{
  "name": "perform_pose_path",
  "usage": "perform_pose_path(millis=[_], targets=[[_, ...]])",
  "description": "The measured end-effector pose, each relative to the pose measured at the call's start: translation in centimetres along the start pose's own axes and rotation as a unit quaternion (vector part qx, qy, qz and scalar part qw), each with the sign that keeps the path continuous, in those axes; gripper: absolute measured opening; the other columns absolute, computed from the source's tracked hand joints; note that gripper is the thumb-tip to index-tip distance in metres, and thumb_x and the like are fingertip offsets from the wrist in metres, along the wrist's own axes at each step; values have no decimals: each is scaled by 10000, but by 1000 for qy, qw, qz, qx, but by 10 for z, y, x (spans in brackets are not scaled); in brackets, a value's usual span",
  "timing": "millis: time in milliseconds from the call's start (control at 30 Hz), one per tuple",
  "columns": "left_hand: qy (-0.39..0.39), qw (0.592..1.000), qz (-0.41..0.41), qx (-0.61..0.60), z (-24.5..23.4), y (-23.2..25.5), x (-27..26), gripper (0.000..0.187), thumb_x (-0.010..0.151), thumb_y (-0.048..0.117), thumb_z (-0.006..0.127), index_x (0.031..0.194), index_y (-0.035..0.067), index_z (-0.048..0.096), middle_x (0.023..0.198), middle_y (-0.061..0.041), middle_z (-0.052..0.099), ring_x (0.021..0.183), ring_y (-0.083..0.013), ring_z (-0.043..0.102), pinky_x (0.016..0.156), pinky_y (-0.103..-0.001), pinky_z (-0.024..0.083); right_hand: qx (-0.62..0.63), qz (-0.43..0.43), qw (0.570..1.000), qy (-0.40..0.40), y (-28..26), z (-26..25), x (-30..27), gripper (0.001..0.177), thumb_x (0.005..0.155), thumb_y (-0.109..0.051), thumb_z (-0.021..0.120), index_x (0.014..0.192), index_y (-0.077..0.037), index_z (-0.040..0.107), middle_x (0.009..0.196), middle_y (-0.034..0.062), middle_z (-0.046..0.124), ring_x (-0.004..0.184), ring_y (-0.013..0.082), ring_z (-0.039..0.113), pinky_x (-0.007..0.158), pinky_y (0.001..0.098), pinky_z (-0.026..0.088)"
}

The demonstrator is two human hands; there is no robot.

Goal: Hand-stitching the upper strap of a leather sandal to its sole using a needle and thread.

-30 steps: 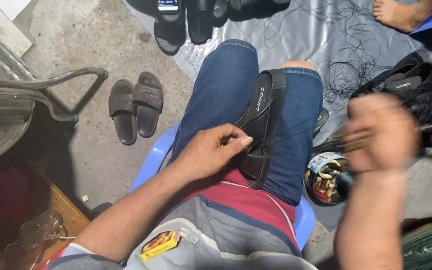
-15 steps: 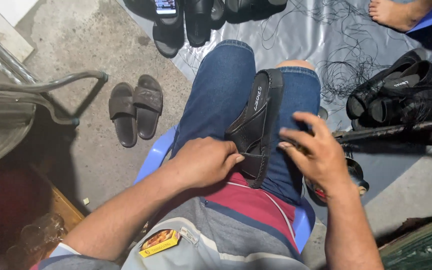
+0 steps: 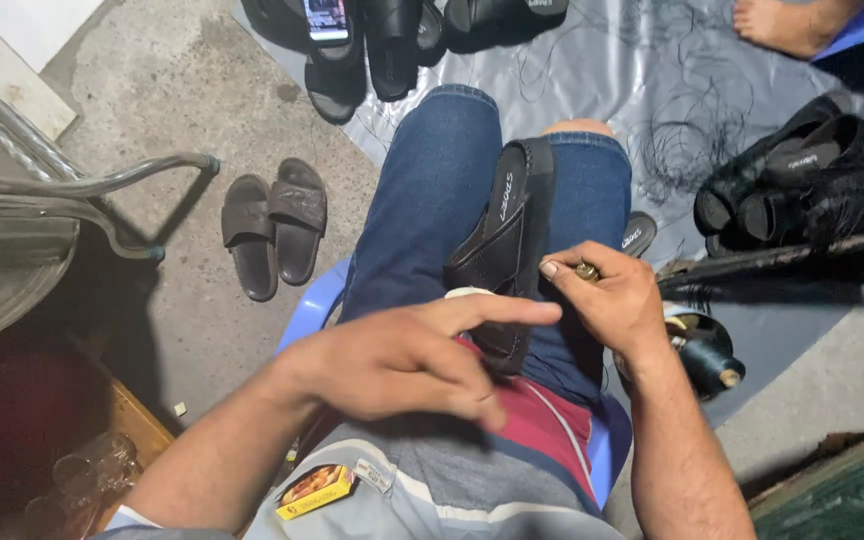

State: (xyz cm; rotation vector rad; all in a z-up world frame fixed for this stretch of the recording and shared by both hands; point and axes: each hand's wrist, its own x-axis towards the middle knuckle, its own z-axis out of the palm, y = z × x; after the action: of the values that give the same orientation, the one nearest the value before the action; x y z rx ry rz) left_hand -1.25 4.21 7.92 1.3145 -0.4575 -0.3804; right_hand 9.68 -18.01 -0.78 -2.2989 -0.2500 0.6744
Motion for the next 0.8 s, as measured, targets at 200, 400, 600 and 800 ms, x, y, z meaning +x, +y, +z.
perform_pose_path(millis=[200,400,600,800], targets=[[184,953,-140,198,-2,-11,15,347,858,281,566,1086,23,610,1101,-189,622,1010,-374,596,829,-463,485,38,7,998,-47,3,-7,1,135,717,-189,701,848,-170,728,636,65,660,607,105,542,565,258,449],[155,862,-332,351,-4,-68,22,441,797,505,548,1181,293,588,942,-69,687,890,-323,647,691,-465,518,74,-16,994,-83,0,-12,-3,143,705,-122,711,846,-117,739,555,61,622,595,88,492,537,257,437],[218,867,-314,319,-2,-89,25,282,839,345,562,1106,292,637,943,-6,695,918,-245,651,710,-363,527,101,-49,991,-74,12,-6,-1,127,728,-97,711,853,-94,738,510,65,603,546,80,478,470,217,388],[215,873,-297,321,-4,-83,24,289,846,266,544,1122,251,626,943,-50,694,906,-304,641,731,-415,522,57,-77,993,-73,13,-3,2,116,716,-121,722,830,-118,741,538,100,619,546,112,521,484,266,416]])
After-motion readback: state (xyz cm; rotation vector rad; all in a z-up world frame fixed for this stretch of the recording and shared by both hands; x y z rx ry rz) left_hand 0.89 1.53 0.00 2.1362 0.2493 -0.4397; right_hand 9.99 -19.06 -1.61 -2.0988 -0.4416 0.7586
